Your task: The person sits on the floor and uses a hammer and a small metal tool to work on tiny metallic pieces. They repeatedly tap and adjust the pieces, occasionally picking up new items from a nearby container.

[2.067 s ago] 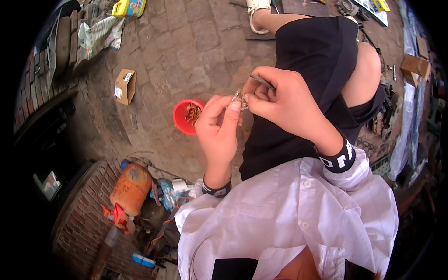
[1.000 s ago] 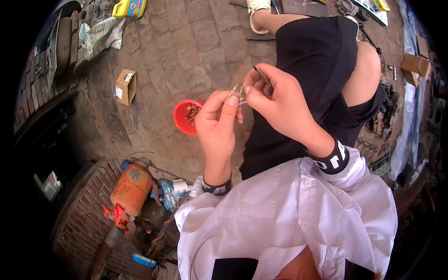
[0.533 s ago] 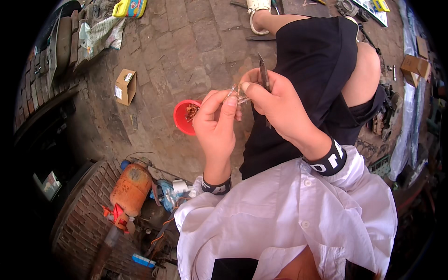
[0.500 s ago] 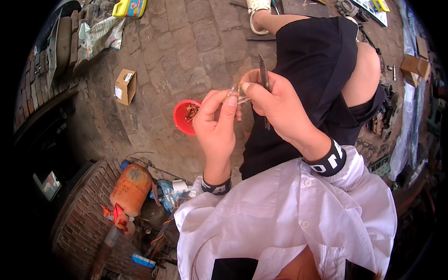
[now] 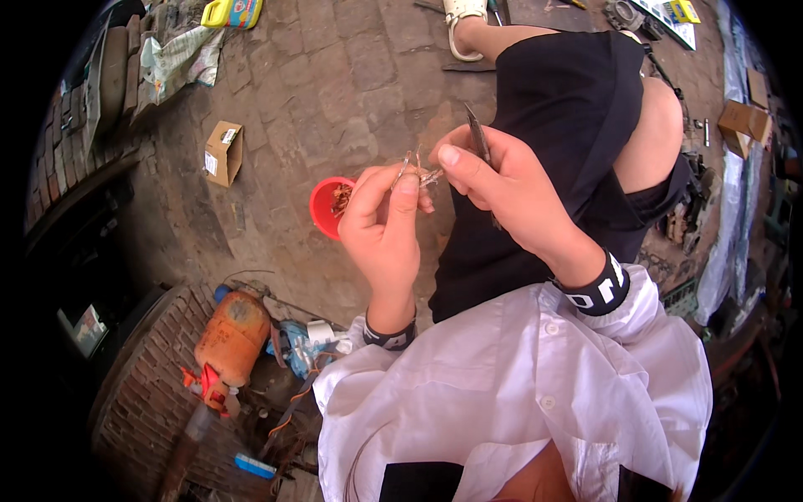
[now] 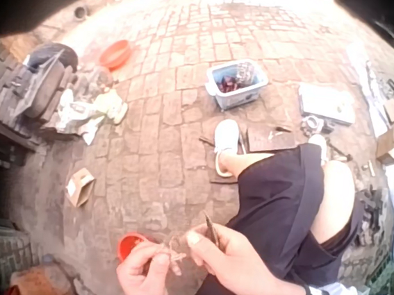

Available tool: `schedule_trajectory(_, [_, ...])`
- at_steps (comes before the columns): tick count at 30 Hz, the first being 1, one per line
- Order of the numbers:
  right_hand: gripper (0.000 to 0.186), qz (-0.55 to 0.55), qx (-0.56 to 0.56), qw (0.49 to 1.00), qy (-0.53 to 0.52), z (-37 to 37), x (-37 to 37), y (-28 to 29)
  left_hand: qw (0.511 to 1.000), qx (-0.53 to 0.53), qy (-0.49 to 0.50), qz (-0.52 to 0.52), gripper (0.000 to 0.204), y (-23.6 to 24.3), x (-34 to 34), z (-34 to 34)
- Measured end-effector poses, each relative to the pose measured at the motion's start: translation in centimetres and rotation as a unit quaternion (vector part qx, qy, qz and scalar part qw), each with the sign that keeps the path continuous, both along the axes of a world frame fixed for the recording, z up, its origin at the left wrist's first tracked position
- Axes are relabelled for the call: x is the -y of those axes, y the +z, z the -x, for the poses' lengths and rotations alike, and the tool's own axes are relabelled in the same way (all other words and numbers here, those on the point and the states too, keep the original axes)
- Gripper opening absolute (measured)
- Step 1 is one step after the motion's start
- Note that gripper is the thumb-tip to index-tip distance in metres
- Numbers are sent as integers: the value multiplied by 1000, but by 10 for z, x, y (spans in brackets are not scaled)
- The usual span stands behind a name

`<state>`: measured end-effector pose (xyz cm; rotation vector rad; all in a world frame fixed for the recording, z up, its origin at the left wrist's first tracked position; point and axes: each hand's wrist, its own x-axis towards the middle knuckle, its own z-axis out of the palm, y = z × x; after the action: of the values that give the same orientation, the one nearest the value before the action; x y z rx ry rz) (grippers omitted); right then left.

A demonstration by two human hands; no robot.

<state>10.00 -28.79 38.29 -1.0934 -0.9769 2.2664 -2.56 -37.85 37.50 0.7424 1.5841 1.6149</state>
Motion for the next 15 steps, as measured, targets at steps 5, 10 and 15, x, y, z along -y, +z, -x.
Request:
schedule_trajectory(5, [17,-56,9,998,-10,1,8,-8,1000,13,-12,17,13,1,-1,0])
schedule_trajectory(10, [19,-57,29,998,-7,-2,5,-2,999,-14,-34,41,12,6,-1,1])
schedule_trajectory(15, [18,-101,25,994,-12,-5,7,3,999,12,-29,34,12,9,-2,-1])
